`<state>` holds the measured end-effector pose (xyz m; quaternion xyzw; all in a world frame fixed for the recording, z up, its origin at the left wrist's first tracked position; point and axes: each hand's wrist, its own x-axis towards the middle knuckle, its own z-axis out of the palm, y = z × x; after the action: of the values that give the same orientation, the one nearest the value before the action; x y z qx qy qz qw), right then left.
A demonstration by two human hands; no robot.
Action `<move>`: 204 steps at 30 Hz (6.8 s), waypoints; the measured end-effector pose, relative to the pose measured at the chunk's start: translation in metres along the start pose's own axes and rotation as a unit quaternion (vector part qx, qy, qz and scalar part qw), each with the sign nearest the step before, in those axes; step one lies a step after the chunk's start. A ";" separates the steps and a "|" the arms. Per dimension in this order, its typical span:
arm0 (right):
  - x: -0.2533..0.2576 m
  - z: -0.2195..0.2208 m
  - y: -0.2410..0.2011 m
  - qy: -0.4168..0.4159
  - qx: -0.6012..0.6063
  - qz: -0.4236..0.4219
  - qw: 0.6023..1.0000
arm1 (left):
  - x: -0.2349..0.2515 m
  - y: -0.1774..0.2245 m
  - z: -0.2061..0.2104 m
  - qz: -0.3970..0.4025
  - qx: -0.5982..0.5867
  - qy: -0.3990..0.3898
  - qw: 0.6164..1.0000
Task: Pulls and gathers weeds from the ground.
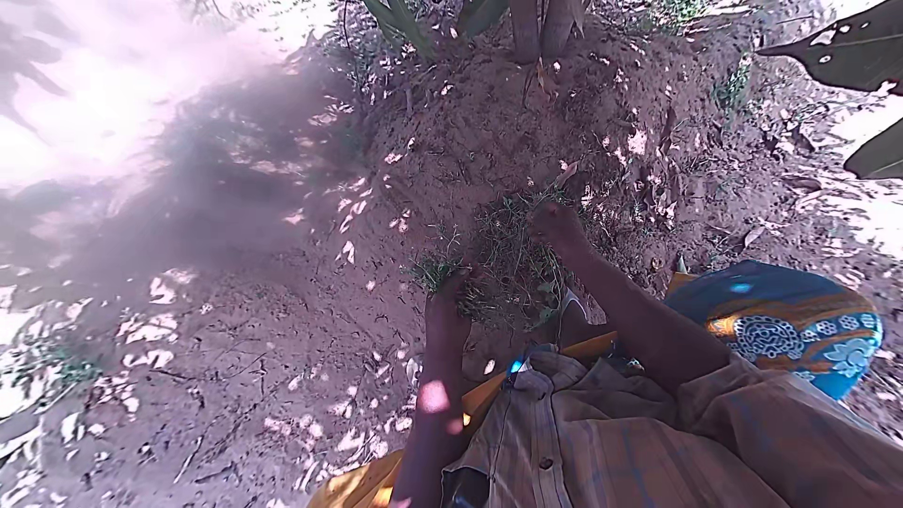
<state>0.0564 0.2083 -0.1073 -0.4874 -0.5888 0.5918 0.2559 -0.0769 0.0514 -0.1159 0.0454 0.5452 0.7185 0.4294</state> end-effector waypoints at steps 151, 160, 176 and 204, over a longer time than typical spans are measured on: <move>-0.032 0.025 -0.004 -0.299 -0.049 0.016 0.953 | -0.002 0.004 0.002 0.013 0.044 -0.039 0.998; -0.009 0.007 0.003 -0.069 -0.149 0.026 0.986 | 0.006 0.003 -0.004 0.003 -0.021 -0.025 0.999; -0.041 0.032 -0.004 -0.220 -0.122 -0.107 0.962 | -0.011 0.002 0.011 -0.069 -0.003 -0.027 0.997; -0.014 0.014 0.006 -0.081 0.053 -0.050 0.994 | -0.003 0.001 0.005 -0.025 -0.018 -0.011 0.999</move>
<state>0.0515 0.1891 -0.1115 -0.3935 -0.5989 0.6462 0.2625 -0.0732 0.0536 -0.1116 0.0322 0.5286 0.7165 0.4541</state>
